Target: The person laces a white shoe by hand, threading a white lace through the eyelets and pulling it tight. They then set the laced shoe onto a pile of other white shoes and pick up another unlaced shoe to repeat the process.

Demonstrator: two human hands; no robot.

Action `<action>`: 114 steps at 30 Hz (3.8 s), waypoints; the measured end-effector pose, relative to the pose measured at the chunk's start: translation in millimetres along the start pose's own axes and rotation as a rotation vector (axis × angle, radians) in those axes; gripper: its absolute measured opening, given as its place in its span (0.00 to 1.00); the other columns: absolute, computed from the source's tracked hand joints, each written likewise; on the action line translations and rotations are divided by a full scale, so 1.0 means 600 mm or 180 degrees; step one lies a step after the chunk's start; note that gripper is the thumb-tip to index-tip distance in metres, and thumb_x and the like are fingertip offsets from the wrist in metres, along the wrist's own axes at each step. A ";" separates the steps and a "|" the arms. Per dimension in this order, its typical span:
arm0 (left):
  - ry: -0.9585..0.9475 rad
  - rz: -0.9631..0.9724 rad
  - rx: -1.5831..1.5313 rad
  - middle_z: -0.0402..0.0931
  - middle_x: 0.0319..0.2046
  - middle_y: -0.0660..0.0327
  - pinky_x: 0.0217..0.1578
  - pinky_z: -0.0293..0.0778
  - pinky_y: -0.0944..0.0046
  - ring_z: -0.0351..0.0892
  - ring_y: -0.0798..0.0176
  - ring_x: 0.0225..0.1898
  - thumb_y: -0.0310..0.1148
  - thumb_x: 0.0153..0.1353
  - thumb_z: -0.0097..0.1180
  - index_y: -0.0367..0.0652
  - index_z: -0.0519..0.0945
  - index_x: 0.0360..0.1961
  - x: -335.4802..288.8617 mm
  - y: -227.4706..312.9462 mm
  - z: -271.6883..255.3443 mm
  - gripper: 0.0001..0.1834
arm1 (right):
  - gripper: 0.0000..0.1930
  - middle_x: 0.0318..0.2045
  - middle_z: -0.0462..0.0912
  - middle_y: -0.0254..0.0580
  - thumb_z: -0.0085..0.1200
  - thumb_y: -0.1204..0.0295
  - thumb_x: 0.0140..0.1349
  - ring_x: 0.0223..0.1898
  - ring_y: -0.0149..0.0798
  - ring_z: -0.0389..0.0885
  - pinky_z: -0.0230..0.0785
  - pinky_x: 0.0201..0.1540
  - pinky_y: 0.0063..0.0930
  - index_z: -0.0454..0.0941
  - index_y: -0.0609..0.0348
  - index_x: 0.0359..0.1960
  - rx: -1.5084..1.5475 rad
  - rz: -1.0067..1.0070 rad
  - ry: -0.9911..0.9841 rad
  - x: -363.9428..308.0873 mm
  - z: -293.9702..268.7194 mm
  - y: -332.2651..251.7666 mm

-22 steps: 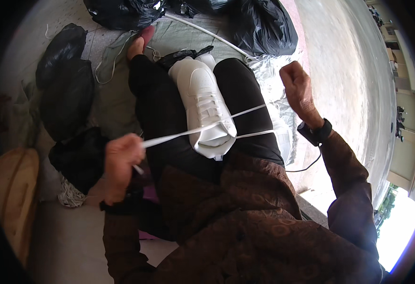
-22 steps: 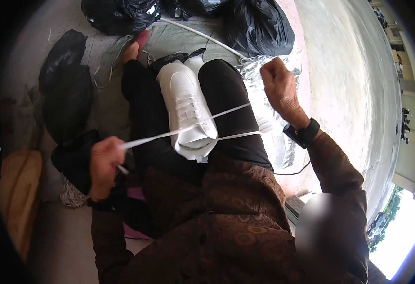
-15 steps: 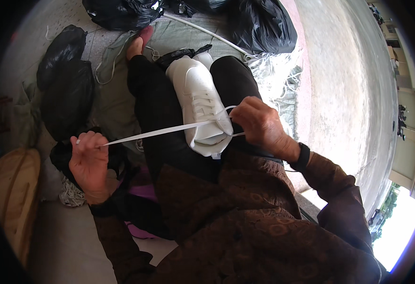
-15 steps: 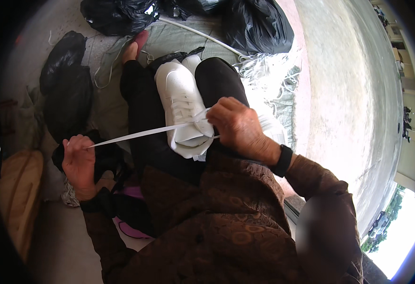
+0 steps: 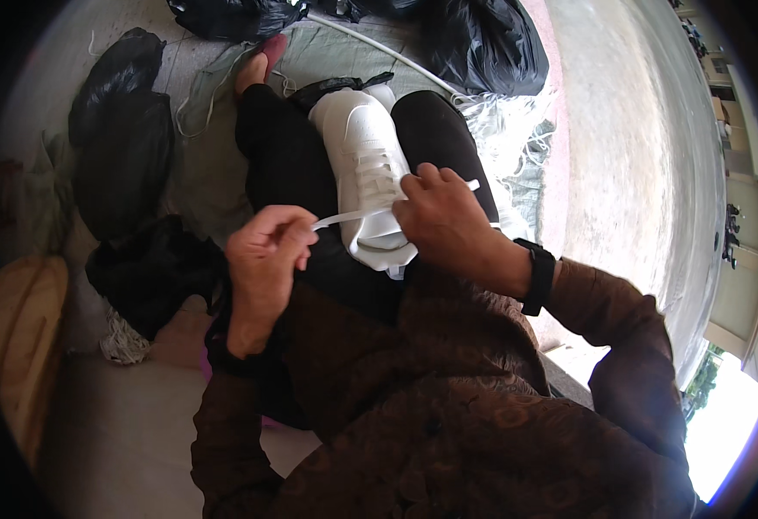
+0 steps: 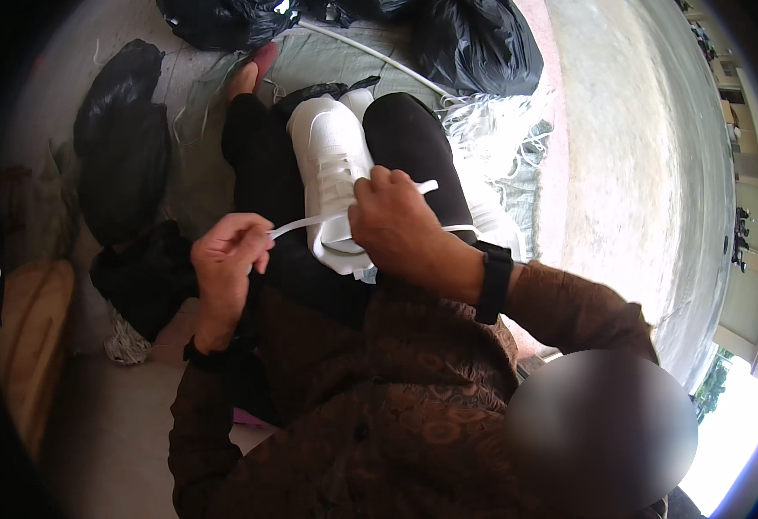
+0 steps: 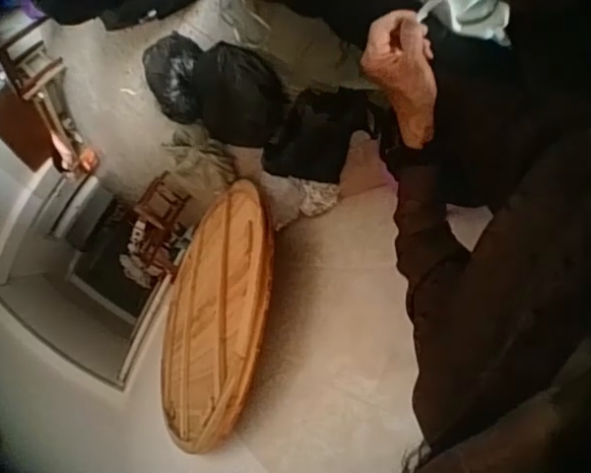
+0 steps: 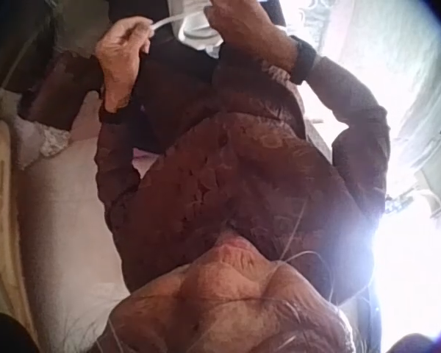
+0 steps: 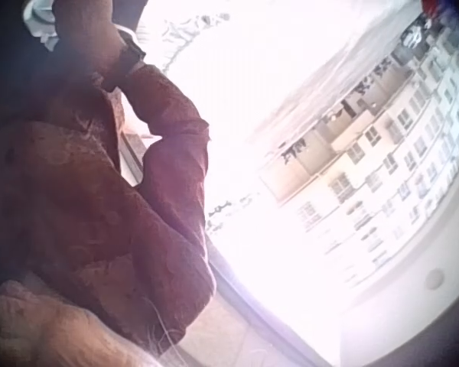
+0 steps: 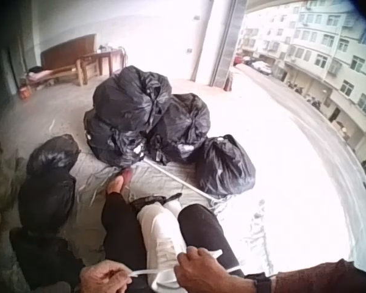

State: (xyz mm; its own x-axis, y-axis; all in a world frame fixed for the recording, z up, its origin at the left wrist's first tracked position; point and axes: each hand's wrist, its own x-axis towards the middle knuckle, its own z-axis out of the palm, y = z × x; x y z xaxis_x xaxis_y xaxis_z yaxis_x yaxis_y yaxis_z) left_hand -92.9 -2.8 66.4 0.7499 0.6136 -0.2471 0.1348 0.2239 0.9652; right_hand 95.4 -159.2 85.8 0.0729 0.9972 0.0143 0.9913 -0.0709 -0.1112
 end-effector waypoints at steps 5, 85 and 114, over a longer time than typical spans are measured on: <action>0.0021 0.0166 0.0332 0.82 0.31 0.58 0.30 0.77 0.73 0.78 0.73 0.27 0.19 0.62 0.61 0.31 0.82 0.39 -0.011 -0.032 0.036 0.05 | 0.06 0.32 0.77 0.39 0.60 0.70 0.47 0.38 0.39 0.75 0.67 0.38 0.31 0.83 0.56 0.26 -0.0959 -0.0812 -0.1115 0.038 0.012 -0.027; -0.0482 0.2245 0.3343 0.76 0.35 0.51 0.41 0.78 0.52 0.77 0.43 0.42 0.19 0.45 0.57 0.36 0.77 0.50 0.015 0.033 0.099 0.25 | 0.05 0.28 0.79 0.39 0.55 0.86 0.60 0.28 0.34 0.79 0.70 0.31 0.25 0.75 0.62 0.34 0.4154 0.1209 0.1373 -0.086 -0.014 -0.068; -0.1358 -0.1388 -0.0537 0.83 0.46 0.61 0.56 0.67 0.66 0.78 0.68 0.49 0.26 0.63 0.54 0.34 0.84 0.49 -0.040 0.047 0.045 0.15 | 0.13 0.30 0.81 0.43 0.59 0.86 0.46 0.29 0.44 0.83 0.78 0.30 0.31 0.79 0.61 0.34 0.2201 -0.0385 0.1331 -0.083 0.005 -0.035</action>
State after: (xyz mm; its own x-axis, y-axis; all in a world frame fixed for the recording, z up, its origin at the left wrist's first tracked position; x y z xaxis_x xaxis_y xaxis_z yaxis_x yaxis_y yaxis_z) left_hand -89.2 -31.7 102.0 0.8461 0.0909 -0.5252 0.4083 0.5229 0.7482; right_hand 70.9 -207.2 84.1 0.1404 0.8966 0.4199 0.7130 0.2027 -0.6712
